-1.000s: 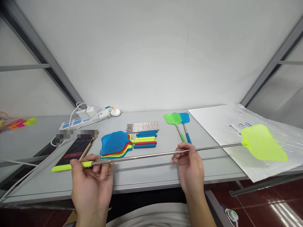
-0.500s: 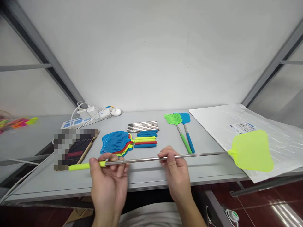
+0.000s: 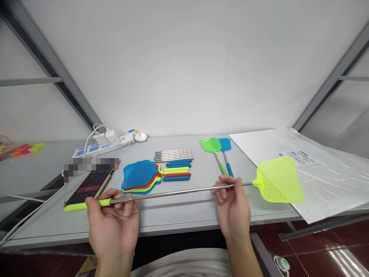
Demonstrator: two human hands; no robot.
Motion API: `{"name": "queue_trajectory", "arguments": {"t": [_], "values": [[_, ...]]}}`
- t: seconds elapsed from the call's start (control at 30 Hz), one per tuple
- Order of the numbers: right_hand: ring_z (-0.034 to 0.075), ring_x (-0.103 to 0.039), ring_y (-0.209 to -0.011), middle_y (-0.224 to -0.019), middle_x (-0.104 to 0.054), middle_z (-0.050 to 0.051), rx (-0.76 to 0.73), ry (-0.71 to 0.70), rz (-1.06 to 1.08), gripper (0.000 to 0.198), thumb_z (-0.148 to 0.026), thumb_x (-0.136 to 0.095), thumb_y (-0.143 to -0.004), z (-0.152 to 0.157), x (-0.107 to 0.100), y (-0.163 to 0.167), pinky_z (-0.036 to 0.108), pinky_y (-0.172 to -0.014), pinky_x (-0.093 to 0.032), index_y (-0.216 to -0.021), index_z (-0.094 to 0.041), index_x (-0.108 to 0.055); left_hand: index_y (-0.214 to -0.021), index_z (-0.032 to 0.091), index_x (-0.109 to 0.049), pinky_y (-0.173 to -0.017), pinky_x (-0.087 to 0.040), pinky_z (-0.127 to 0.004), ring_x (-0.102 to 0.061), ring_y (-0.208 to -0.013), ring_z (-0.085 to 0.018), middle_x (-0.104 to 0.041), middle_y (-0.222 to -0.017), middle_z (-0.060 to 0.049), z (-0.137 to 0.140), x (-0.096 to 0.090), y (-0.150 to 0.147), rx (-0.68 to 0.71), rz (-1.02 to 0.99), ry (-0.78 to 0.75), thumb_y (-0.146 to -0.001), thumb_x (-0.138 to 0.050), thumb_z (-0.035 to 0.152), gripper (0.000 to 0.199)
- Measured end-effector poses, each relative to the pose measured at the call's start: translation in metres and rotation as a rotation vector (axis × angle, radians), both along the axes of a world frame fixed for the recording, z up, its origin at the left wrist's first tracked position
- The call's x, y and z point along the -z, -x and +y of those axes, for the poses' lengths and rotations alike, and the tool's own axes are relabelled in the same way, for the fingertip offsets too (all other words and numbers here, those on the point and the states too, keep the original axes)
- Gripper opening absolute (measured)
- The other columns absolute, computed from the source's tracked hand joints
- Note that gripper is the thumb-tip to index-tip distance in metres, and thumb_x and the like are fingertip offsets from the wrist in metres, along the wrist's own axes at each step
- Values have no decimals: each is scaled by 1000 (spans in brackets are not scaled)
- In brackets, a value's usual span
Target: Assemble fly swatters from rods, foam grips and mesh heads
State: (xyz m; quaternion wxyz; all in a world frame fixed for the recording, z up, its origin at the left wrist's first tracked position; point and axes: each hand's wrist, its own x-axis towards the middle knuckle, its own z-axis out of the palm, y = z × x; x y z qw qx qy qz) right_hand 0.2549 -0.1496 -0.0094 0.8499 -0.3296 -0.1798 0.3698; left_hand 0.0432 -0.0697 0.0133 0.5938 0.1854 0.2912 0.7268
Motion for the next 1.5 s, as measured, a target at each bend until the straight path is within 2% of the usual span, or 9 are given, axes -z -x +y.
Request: {"name": "queue_trajectory", "arguments": {"t": [0.23, 0.43, 0.7, 0.83, 0.93, 1.1, 1.2, 1.33, 1.5], "values": [[13, -53, -80, -91, -60, 3, 240, 20, -40, 30, -40, -51, -97, 7, -2, 14, 27, -75, -47, -104, -24, -75, -71, 19, -60, -46, -38, -22, -35, -44, -9, -39, -57, 4, -7, -2, -8, -24, -37, 1, -98, -43, 48, 43], [21, -61, -96, -119, -65, 6, 54, 8, -218, 37, -49, -44, -99, 4, -5, 44, 41, -89, -46, -118, -31, -70, -77, 21, -62, -49, -42, -24, -39, -46, -9, -44, -61, 3, -29, -2, -36, 76, -10, -38, -98, -42, 53, 43], [18, -60, -96, -105, -67, 7, -150, -34, -191, 40, -49, -52, -95, 5, 5, 32, 31, -81, -48, -120, -24, -71, -81, 20, -65, -47, -44, -24, -39, -41, -8, -50, -67, 3, -17, -3, -17, 32, 6, 28, -99, -37, 54, 48], [17, -60, -91, -96, -67, 7, -47, -59, -34, 46, -55, -55, -91, 4, -3, 25, 28, -74, -52, -114, -20, -73, -82, 19, -65, -47, -45, -25, -38, -40, -8, -53, -68, 3, -13, -2, -11, 17, -21, 52, -99, -37, 54, 47], [17, -64, -86, -100, -67, 4, 108, -56, 60, 35, -49, -56, -93, 3, -10, 16, 29, -69, -54, -112, -24, -71, -82, 19, -65, -46, -44, -24, -37, -40, -8, -52, -66, 4, -10, 0, -10, 15, -32, 53, -98, -40, 53, 45], [18, -69, -87, -99, -71, 4, 347, -32, 61, 28, -40, -60, -93, 6, -8, 23, 33, -77, -56, -111, -21, -68, -77, 20, -61, -46, -42, -25, -37, -41, -8, -51, -66, 4, -11, 0, -17, 25, -29, 63, -99, -40, 50, 43], [19, -70, -89, -97, -73, 6, 361, -5, 36, 32, -44, -58, -94, 9, -3, 38, 36, -84, -55, -112, -19, -65, -73, 21, -57, -45, -40, -24, -37, -43, -9, -44, -60, 4, -17, -7, -25, 15, -27, 26, -100, -37, 49, 43], [17, -70, -81, -92, -75, 7, 300, -4, -11, 31, -45, -55, -96, 8, -1, 50, 34, -77, -54, -109, -19, -65, -74, 22, -56, -48, -42, -24, -36, -44, -10, -39, -58, 5, -22, -11, -30, -3, -22, -25, -99, -40, 52, 42], [18, -71, -81, -83, -75, 3, 374, -22, -19, 27, -43, -55, -96, 4, -6, 51, 34, -75, -54, -108, -21, -63, -73, 22, -55, -49, -43, -25, -35, -46, -10, -37, -56, 5, -24, -7, -31, 20, -36, -12, -99, -38, 52, 43]]}}
